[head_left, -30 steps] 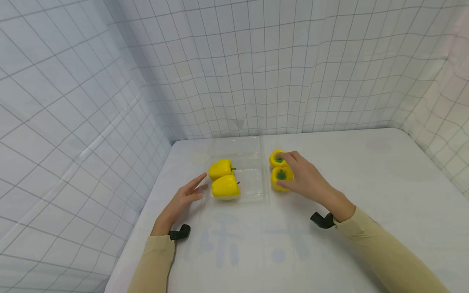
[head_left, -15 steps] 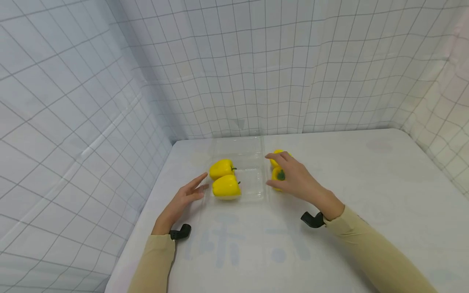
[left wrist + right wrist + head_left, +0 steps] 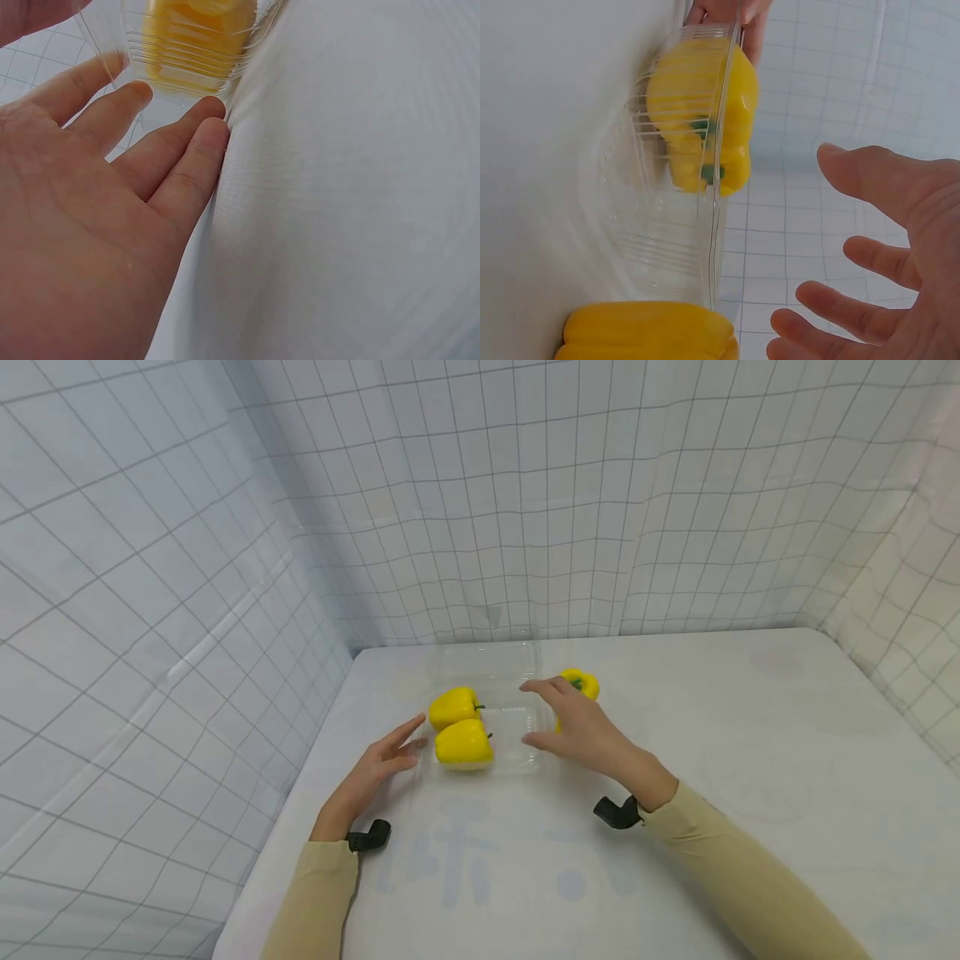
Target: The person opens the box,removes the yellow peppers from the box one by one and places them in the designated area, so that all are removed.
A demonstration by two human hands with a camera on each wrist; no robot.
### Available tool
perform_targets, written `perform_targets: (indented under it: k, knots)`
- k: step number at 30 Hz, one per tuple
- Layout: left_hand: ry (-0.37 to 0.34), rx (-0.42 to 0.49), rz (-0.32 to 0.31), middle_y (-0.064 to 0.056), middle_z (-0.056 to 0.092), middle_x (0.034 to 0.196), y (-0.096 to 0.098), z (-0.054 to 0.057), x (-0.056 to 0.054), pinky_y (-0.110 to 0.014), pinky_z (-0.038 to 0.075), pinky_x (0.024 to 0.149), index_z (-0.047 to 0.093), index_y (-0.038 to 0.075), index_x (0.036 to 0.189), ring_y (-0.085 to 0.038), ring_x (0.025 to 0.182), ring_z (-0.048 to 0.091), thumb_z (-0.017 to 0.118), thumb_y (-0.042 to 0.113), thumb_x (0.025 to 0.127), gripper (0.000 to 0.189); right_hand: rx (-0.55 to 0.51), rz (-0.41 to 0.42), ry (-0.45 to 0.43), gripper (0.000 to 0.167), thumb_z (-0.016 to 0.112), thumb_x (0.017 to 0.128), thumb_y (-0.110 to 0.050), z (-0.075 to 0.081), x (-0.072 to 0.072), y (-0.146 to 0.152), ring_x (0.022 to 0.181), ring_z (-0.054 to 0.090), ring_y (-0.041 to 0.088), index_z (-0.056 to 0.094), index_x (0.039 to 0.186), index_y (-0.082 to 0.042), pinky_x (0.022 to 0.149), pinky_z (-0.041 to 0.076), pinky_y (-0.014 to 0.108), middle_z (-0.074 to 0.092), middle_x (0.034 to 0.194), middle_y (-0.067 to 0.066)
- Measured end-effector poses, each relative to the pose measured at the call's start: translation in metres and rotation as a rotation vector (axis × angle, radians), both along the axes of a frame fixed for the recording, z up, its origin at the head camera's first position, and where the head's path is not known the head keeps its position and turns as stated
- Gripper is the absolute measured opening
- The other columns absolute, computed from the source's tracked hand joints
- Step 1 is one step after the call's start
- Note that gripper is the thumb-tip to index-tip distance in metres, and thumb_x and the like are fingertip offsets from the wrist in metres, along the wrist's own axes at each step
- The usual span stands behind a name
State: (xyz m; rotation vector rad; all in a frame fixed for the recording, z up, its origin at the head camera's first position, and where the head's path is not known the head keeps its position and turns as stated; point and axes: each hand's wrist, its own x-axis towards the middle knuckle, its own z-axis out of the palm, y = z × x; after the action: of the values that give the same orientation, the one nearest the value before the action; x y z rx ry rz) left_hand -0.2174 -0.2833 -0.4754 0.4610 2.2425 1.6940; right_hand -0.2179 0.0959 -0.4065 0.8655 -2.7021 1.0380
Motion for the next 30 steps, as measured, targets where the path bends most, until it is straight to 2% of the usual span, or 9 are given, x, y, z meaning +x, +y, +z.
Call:
perform_targets:
  k: [6,14,21,30]
  knots:
    - [0.005,0.006,0.0,0.005,0.024,0.164,0.0,0.0,0.001,-0.06,0.019,0.116,0.032,0.024,0.16,-0.032,0.145,0.036,0.056,0.011,0.102,0.063,0.013,0.007,0.002,0.068,0.082,0.086,-0.035,0.0,-0.001,-0.014,0.116,0.057,0.021,0.05,0.144,-0.02,0.094,0.05,0.041,0.052,0.138,0.003]
    - [0.009,-0.005,-0.005,0.004,0.024,0.164,0.001,0.002,0.002,-0.06,0.019,0.116,0.032,0.024,0.16,-0.033,0.144,0.037,0.056,0.011,0.103,0.063,0.024,0.025,-0.017,0.067,0.079,0.088,-0.037,-0.009,-0.006,-0.028,0.114,0.058,0.02,0.049,0.146,-0.021,0.093,0.052,0.038,0.053,0.136,0.003]
    - [0.011,-0.014,-0.006,0.005,0.024,0.164,0.001,0.003,0.0,-0.059,0.02,0.116,0.032,0.026,0.159,-0.031,0.144,0.037,0.056,0.013,0.103,0.063,0.022,0.037,-0.057,0.064,0.077,0.09,-0.032,-0.015,-0.01,-0.039,0.118,0.058,0.026,0.049,0.146,-0.02,0.095,0.05,0.043,0.052,0.14,0.007]
    - [0.012,-0.022,-0.003,0.005,0.024,0.164,0.001,0.001,-0.001,-0.062,0.019,0.115,0.032,0.025,0.16,-0.031,0.144,0.037,0.056,0.014,0.103,0.062,0.035,0.059,-0.097,0.064,0.075,0.091,-0.037,-0.019,-0.011,-0.053,0.12,0.058,0.029,0.049,0.147,-0.019,0.095,0.05,0.042,0.053,0.138,0.007]
